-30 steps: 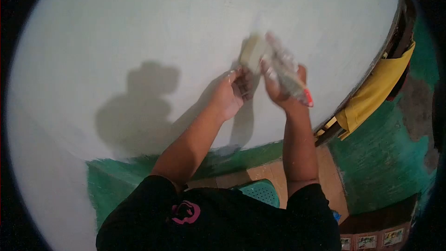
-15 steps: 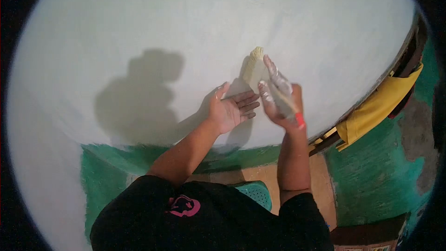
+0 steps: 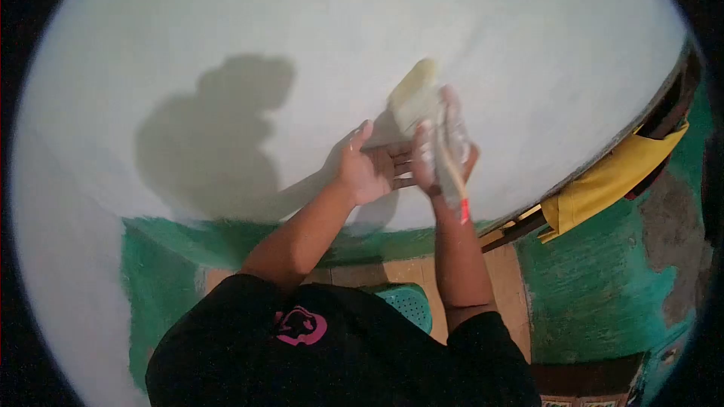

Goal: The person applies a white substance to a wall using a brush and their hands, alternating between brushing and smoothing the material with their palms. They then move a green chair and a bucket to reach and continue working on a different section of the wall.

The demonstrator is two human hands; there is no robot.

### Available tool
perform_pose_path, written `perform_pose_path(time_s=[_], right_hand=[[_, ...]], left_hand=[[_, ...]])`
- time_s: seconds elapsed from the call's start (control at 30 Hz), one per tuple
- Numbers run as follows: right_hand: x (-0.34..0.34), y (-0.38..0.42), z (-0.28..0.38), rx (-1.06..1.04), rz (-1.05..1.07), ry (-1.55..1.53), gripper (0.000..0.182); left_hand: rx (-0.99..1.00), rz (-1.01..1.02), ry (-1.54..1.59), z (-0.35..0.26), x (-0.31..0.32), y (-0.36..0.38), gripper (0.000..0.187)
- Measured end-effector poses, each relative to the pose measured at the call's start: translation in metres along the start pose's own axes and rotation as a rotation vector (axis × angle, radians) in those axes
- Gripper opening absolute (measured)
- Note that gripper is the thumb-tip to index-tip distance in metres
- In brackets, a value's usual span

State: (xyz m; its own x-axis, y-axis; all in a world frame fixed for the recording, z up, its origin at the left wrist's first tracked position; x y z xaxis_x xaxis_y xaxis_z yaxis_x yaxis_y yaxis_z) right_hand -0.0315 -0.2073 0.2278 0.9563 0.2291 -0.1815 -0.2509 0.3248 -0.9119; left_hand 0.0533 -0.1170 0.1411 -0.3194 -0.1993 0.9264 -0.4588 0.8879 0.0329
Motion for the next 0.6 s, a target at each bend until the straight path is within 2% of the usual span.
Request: perform_pose_path(time_s=[0.03,0.07,0.1,0.13,0.17,0.2,0.23,0.27,0.33,0.43,0.5,0.57,0.6], right_hand=[[-0.005,0.009,0.013,0.158,0.192,-0.040,0.042],[-0.002,0.010,0.006,0.163,0.204,-0.045,0.042],[0.000,0.008,-0.005,0.033,0.202,-0.080,0.042],[0.000,0.001,-0.010,-0.095,0.198,-0.116,0.042],[-0.009,-0.009,0.000,-0.315,0.162,-0.084,0.042],[-0.016,-0.024,-0.009,-0.200,0.174,-0.150,0.042],[-0.022,-0.040,0.003,-0.175,0.057,-0.036,0.042],[-0.025,-0.056,0.006,-0.125,-0.076,-0.060,0.042],[-0.024,-0.084,0.005,0.164,-0.269,-0.568,0.040],[-0.024,-0.091,-0.004,0.270,-0.373,-0.684,0.044],[-0.006,-0.050,-0.022,0.286,-0.393,-0.591,0.049],[0.012,0.016,-0.013,0.289,-0.210,-0.225,0.052],[0.026,0.051,-0.011,0.159,-0.097,-0.157,0.051]], left_hand=[[0.061,-0.099,0.023,0.001,0.007,0.002,0.084],[0.095,-0.127,0.075,0.001,0.015,0.006,0.082],[0.099,-0.139,0.082,0.001,0.007,0.001,0.082],[0.036,-0.011,0.077,0.001,-0.005,-0.007,0.084],[-0.022,0.128,0.076,-0.002,-0.019,-0.001,0.086],[-0.057,0.200,0.046,-0.004,-0.027,-0.005,0.094],[-0.045,0.204,0.055,-0.004,-0.032,0.002,0.094],[-0.016,0.197,0.026,-0.005,-0.036,0.010,0.100],[0.034,0.190,-0.018,-0.008,-0.043,0.019,0.109],[0.039,0.198,-0.017,-0.012,-0.042,0.033,0.110],[0.057,0.218,-0.005,-0.009,-0.049,0.039,0.106],[0.071,0.240,0.003,-0.009,-0.060,0.046,0.102],[0.061,0.243,0.009,-0.011,-0.069,0.050,0.100]])
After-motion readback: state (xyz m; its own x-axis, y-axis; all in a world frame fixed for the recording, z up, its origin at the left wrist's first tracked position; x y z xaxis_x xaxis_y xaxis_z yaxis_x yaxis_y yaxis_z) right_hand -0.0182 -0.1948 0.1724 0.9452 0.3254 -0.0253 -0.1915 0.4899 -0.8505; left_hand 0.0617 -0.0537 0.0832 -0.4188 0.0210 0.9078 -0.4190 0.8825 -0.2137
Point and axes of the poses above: each hand's wrist, its own y-axis away from the middle knuckle, its own x-axis out of the palm, z = x × y, the point moved 1 cm from there along -y, towards the middle knuckle, and after that the axes turned 15 degrees about -z, right-handed, at the moved point
